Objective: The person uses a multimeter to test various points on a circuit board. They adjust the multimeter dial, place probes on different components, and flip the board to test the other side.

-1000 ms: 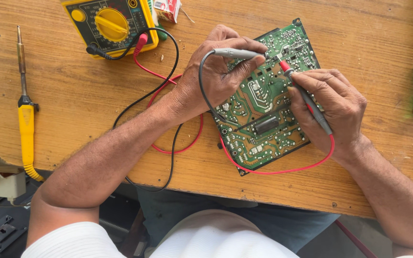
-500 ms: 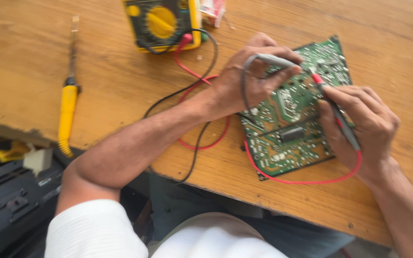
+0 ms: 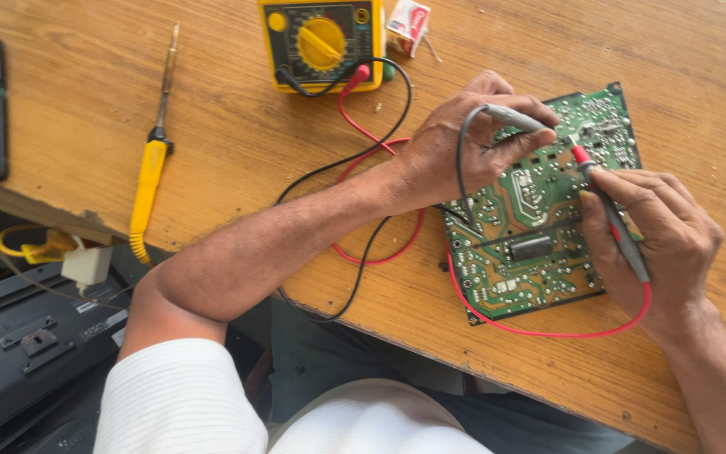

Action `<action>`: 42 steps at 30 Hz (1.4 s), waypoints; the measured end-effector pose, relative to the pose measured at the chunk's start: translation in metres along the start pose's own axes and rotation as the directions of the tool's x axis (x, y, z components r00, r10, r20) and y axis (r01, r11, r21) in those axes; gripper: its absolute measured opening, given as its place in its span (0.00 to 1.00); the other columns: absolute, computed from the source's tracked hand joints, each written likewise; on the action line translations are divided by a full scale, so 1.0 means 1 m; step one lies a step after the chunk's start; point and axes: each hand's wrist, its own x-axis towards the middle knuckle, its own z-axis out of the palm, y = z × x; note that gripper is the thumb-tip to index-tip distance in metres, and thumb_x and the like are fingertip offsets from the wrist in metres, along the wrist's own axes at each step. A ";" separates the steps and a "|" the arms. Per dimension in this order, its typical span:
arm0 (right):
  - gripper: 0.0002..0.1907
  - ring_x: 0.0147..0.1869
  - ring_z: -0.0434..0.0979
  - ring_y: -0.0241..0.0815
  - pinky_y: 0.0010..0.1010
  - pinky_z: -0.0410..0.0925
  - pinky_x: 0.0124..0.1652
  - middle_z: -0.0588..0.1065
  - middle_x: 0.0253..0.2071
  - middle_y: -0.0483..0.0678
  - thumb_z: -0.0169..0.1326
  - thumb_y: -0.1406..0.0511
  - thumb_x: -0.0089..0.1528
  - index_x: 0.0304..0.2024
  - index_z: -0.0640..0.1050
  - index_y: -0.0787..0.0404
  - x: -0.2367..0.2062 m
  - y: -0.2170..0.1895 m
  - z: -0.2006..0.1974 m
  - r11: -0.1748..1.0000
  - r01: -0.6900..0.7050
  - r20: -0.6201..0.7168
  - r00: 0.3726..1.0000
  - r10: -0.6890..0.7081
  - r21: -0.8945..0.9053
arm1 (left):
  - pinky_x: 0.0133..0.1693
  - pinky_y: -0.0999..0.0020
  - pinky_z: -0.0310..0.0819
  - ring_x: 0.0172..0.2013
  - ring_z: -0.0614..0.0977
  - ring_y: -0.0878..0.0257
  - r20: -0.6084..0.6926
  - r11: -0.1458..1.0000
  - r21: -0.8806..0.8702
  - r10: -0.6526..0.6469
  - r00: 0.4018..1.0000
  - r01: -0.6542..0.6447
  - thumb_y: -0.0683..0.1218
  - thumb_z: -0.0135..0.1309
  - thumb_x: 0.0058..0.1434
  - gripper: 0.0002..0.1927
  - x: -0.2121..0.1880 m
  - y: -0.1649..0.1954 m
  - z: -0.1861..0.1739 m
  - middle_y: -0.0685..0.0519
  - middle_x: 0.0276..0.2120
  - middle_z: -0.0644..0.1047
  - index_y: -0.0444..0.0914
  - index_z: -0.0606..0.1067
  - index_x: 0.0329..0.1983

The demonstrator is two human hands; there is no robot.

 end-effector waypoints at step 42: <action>0.05 0.47 0.82 0.43 0.29 0.75 0.47 0.80 0.44 0.56 0.57 0.77 0.72 0.50 0.78 0.70 -0.026 0.024 0.001 0.979 0.016 -0.089 0.996 0.002 0.203 | 0.49 0.69 0.85 0.46 0.87 0.65 -0.088 0.955 -0.294 0.013 0.996 -0.039 0.52 0.48 0.82 0.16 0.003 -0.025 -0.003 0.53 0.41 0.83 0.34 0.76 0.52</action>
